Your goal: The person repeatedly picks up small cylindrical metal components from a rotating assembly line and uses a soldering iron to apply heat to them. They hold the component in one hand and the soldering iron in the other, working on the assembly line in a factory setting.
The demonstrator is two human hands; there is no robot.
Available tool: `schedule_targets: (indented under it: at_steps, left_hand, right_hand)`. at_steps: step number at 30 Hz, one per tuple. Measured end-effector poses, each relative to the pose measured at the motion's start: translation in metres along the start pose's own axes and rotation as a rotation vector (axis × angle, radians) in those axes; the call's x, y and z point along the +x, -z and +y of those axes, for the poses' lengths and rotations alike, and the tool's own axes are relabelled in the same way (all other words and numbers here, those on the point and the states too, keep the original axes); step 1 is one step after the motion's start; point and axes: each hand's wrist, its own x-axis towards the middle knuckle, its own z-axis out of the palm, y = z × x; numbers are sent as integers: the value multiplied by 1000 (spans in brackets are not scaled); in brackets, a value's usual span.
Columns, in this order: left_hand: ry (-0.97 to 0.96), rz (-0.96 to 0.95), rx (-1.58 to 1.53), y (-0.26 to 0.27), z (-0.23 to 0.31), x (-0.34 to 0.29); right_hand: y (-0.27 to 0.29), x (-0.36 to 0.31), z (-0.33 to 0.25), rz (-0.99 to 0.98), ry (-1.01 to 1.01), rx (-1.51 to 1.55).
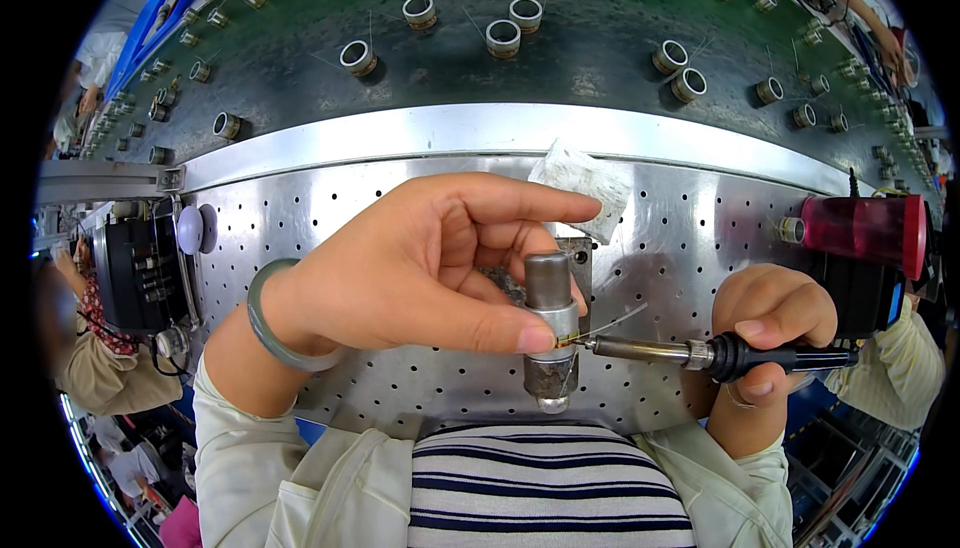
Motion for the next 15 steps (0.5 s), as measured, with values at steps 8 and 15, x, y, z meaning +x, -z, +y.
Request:
schedule_targets:
  at_steps: [8, 15]
  left_hand:
    - [6, -17, 5, 2, 0, 1]
    - [-1, 8, 58, -2, 0, 0]
  right_hand:
    - [0, 0, 3, -27, 11, -20]
    - [-2, 0, 1, -11, -13, -46]
